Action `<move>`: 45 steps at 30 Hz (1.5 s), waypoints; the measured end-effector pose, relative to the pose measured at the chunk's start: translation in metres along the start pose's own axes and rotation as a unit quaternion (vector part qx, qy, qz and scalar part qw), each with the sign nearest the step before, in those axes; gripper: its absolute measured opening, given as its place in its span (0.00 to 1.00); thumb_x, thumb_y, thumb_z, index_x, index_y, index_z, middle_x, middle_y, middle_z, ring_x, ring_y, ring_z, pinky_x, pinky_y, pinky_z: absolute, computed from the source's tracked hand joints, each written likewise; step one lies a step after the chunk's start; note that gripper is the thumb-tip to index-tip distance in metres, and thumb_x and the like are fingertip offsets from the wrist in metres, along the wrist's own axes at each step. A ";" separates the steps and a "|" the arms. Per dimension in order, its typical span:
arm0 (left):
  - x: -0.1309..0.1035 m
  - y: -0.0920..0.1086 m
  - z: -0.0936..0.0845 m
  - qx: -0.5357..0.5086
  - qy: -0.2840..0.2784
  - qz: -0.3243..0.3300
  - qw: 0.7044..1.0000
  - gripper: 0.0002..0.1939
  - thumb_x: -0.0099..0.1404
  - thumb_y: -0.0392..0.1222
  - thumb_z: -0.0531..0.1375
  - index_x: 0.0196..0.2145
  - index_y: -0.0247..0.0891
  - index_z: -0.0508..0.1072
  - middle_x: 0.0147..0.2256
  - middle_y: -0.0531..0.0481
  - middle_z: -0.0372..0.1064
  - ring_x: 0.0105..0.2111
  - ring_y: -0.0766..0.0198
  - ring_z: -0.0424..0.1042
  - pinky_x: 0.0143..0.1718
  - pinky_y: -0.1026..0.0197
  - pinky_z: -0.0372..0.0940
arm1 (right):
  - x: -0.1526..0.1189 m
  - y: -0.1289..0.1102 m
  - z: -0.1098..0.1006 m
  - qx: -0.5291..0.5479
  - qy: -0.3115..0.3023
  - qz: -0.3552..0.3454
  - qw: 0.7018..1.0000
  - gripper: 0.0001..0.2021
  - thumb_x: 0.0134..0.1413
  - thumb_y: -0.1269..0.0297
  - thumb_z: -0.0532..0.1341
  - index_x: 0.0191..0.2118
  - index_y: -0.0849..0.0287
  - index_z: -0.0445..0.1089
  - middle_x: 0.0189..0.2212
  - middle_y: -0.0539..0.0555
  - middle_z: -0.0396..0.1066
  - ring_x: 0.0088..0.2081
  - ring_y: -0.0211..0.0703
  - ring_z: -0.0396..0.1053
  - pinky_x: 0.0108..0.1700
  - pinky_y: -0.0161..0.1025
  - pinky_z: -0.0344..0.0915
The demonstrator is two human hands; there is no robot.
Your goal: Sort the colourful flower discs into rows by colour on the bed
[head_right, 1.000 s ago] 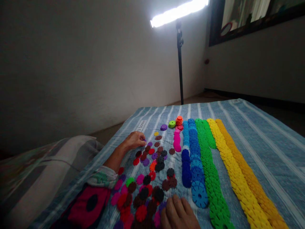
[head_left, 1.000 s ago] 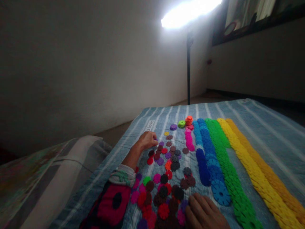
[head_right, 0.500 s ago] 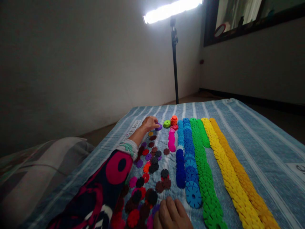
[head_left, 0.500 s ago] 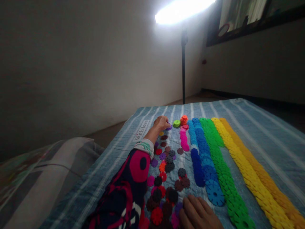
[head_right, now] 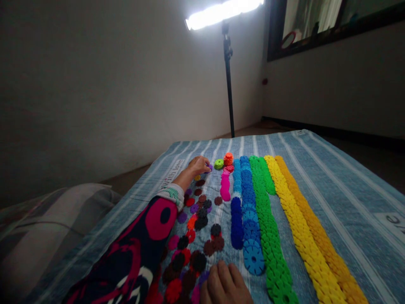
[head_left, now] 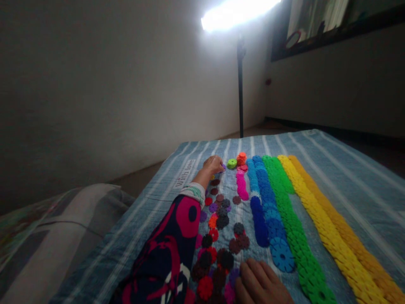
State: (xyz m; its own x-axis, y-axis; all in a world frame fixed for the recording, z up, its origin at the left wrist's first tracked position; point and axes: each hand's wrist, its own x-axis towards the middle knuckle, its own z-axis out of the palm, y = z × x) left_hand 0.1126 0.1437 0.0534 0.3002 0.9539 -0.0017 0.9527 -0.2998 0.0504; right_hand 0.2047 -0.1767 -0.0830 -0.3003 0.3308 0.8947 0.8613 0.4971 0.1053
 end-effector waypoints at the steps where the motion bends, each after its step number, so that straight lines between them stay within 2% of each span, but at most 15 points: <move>1: 0.000 0.000 0.000 0.000 -0.001 -0.002 1.000 0.10 0.52 0.41 0.65 0.35 0.41 0.78 0.36 0.45 0.77 0.40 0.57 0.74 0.38 0.60 0.65 | 0.001 0.000 -0.001 0.002 0.003 0.002 1.000 0.09 0.61 0.74 0.53 0.33 0.58 0.68 0.31 0.53 0.74 0.37 0.42 0.72 0.50 0.43 0.65; 7: -0.002 -0.001 -0.001 0.008 0.002 -0.002 1.000 0.15 0.51 0.41 0.66 0.39 0.42 0.77 0.44 0.44 0.76 0.47 0.55 0.72 0.43 0.59 0.65 | 0.003 0.000 -0.002 0.013 0.002 0.010 1.000 0.10 0.61 0.75 0.52 0.33 0.58 0.69 0.31 0.53 0.74 0.37 0.42 0.72 0.51 0.43 0.64; 10: -0.001 0.000 -0.002 0.018 -0.017 0.006 1.000 0.16 0.51 0.44 0.66 0.40 0.42 0.76 0.46 0.43 0.74 0.49 0.53 0.71 0.44 0.58 0.65 | -0.001 -0.001 -0.001 0.002 -0.010 0.001 1.000 0.08 0.60 0.74 0.54 0.33 0.58 0.68 0.31 0.53 0.74 0.38 0.42 0.72 0.51 0.44 0.64; 17: 0.006 0.000 0.001 0.028 -0.048 0.025 0.998 0.16 0.49 0.45 0.67 0.37 0.40 0.77 0.42 0.43 0.76 0.47 0.52 0.72 0.42 0.59 0.66 | -0.004 0.000 -0.001 -0.002 -0.024 -0.015 1.000 0.06 0.59 0.74 0.55 0.34 0.58 0.68 0.32 0.54 0.74 0.38 0.43 0.72 0.51 0.45 0.64; 21: 0.008 0.000 0.000 0.025 -0.058 0.031 0.998 0.17 0.48 0.46 0.68 0.37 0.39 0.77 0.40 0.43 0.76 0.45 0.53 0.73 0.40 0.59 0.66 | -0.001 0.001 -0.002 0.000 -0.007 -0.005 1.000 0.07 0.60 0.74 0.54 0.35 0.58 0.68 0.32 0.53 0.74 0.38 0.43 0.72 0.51 0.44 0.63; 30: 0.008 0.011 -0.006 0.021 -0.082 0.002 0.996 0.20 0.51 0.54 0.66 0.36 0.38 0.77 0.38 0.43 0.76 0.39 0.56 0.74 0.37 0.62 0.66 | -0.002 0.001 -0.003 -0.007 -0.024 -0.015 1.000 0.06 0.60 0.73 0.54 0.36 0.57 0.68 0.32 0.53 0.74 0.39 0.43 0.71 0.51 0.43 0.64; 34: 0.010 0.012 -0.003 0.021 -0.077 -0.002 0.997 0.16 0.50 0.50 0.67 0.34 0.37 0.77 0.36 0.44 0.76 0.40 0.56 0.74 0.37 0.63 0.66 | 0.004 0.001 -0.004 -0.005 -0.004 -0.007 1.000 0.08 0.60 0.75 0.53 0.34 0.58 0.68 0.31 0.53 0.73 0.39 0.43 0.71 0.53 0.45 0.63; 38: 0.011 0.011 0.000 0.012 -0.086 -0.017 0.996 0.11 0.49 0.44 0.67 0.29 0.36 0.77 0.31 0.45 0.76 0.33 0.58 0.75 0.33 0.63 0.67 | 0.013 0.002 -0.007 0.005 0.015 0.008 1.000 0.11 0.60 0.77 0.51 0.33 0.58 0.67 0.30 0.53 0.73 0.37 0.42 0.71 0.52 0.44 0.63; 45: 0.013 0.011 0.005 -0.004 -0.094 -0.044 0.995 0.09 0.45 0.40 0.67 0.25 0.36 0.76 0.27 0.47 0.75 0.27 0.61 0.74 0.28 0.63 0.67 | 0.005 0.001 -0.005 -0.006 -0.012 -0.009 1.000 0.07 0.60 0.73 0.53 0.35 0.58 0.67 0.32 0.54 0.74 0.38 0.43 0.71 0.50 0.45 0.65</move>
State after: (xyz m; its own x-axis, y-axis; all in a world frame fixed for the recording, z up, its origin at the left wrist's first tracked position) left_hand 0.1270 0.1527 0.0494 0.2201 0.9561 -0.1934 0.9755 -0.2146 0.0494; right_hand 0.2062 -0.1787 -0.0765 -0.3248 0.3415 0.8820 0.8608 0.4931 0.1261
